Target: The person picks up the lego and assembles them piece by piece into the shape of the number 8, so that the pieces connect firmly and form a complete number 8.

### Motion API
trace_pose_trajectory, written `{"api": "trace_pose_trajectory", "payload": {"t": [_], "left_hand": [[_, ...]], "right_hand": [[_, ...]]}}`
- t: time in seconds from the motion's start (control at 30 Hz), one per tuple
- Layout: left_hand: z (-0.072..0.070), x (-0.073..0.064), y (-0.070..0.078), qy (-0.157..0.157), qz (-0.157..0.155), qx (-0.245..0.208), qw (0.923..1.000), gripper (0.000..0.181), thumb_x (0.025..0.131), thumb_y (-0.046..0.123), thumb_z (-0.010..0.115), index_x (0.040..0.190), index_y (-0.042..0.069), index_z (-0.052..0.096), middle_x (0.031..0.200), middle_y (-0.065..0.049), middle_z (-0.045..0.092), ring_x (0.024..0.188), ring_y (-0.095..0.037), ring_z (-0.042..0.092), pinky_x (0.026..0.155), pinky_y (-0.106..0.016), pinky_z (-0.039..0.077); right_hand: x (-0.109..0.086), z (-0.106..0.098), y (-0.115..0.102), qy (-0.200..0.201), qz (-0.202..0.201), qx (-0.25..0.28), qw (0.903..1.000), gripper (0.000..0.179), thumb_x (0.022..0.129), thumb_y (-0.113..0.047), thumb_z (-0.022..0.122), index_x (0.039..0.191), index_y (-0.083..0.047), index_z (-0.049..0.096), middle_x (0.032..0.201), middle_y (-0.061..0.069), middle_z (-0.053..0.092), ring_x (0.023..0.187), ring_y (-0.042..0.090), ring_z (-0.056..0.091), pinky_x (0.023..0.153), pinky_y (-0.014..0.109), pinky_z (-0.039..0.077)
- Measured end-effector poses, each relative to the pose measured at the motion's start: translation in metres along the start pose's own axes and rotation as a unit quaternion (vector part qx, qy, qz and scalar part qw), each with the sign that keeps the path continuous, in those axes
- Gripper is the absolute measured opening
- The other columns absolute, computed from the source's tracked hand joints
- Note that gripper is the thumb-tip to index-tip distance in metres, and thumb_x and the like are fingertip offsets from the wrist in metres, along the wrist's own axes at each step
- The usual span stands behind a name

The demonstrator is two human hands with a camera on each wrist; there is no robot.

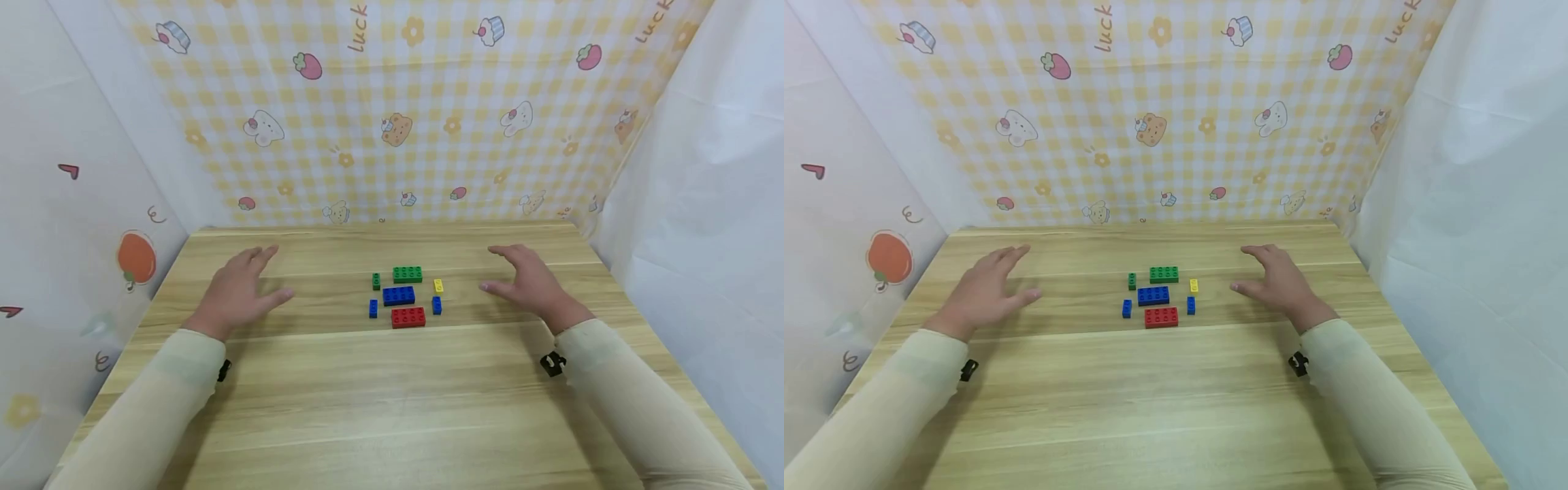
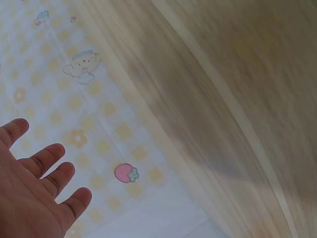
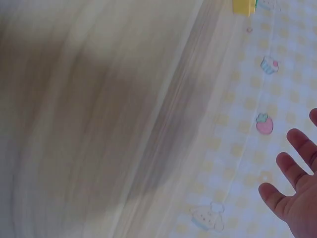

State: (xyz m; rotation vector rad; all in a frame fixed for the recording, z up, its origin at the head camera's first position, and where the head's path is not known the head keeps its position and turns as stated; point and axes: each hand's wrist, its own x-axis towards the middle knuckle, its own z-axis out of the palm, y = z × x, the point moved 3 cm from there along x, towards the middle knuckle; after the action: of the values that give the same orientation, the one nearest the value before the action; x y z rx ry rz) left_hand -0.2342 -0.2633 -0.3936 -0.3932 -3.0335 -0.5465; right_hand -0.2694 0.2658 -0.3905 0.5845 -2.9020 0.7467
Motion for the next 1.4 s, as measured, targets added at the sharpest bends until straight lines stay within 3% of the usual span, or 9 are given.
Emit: {"api": "trace_pose_trajectory", "payload": {"t": [0.33, 0.73, 0.97, 1.4], "left_hand": [[0.008, 0.007, 0.02, 0.011, 0.035, -0.039, 0.9985, 0.086, 0.098, 0.056, 0.069, 0.161, 0.007, 0.039, 0.158, -0.026, 0.043, 0.142, -0.052, 0.041, 0.113, -0.073, 0.029], [0.022, 0.012, 0.042, -0.016, 0.039, -0.074, 0.9964, 0.084, 0.095, 0.055, 0.073, 0.159, 0.009, 0.044, 0.159, -0.021, 0.044, 0.145, -0.049, 0.04, 0.115, -0.072, 0.028], [0.032, 0.016, 0.056, -0.035, 0.047, -0.077, 0.9953, 0.083, 0.095, 0.06, 0.07, 0.158, 0.012, 0.046, 0.161, -0.017, 0.044, 0.148, -0.044, 0.039, 0.118, -0.071, 0.026], [0.047, 0.026, 0.076, -0.053, 0.059, -0.075, 0.994, 0.071, 0.096, 0.049, 0.075, 0.152, 0.01, 0.054, 0.155, -0.014, 0.05, 0.145, -0.041, 0.043, 0.118, -0.067, 0.029]], "right_hand": [[0.005, 0.015, -0.015, -0.005, -0.014, 0.022, 0.9997, 0.067, 0.09, -0.031, 0.086, 0.144, -0.002, 0.061, 0.141, 0.021, 0.061, 0.129, 0.044, 0.056, 0.109, 0.061, 0.043], [0.009, 0.031, -0.039, -0.033, -0.019, 0.047, 0.9982, 0.064, 0.088, -0.032, 0.087, 0.141, -0.003, 0.064, 0.135, 0.023, 0.064, 0.127, 0.042, 0.058, 0.11, 0.06, 0.043], [0.012, 0.043, -0.048, -0.049, -0.023, 0.051, 0.9973, 0.062, 0.089, -0.032, 0.087, 0.141, -0.006, 0.065, 0.132, 0.02, 0.065, 0.124, 0.041, 0.059, 0.106, 0.06, 0.046], [0.014, 0.054, -0.069, -0.071, -0.05, 0.042, 0.9954, 0.054, 0.086, -0.028, 0.09, 0.132, -0.006, 0.071, 0.122, 0.018, 0.067, 0.116, 0.039, 0.061, 0.099, 0.054, 0.05]]}}
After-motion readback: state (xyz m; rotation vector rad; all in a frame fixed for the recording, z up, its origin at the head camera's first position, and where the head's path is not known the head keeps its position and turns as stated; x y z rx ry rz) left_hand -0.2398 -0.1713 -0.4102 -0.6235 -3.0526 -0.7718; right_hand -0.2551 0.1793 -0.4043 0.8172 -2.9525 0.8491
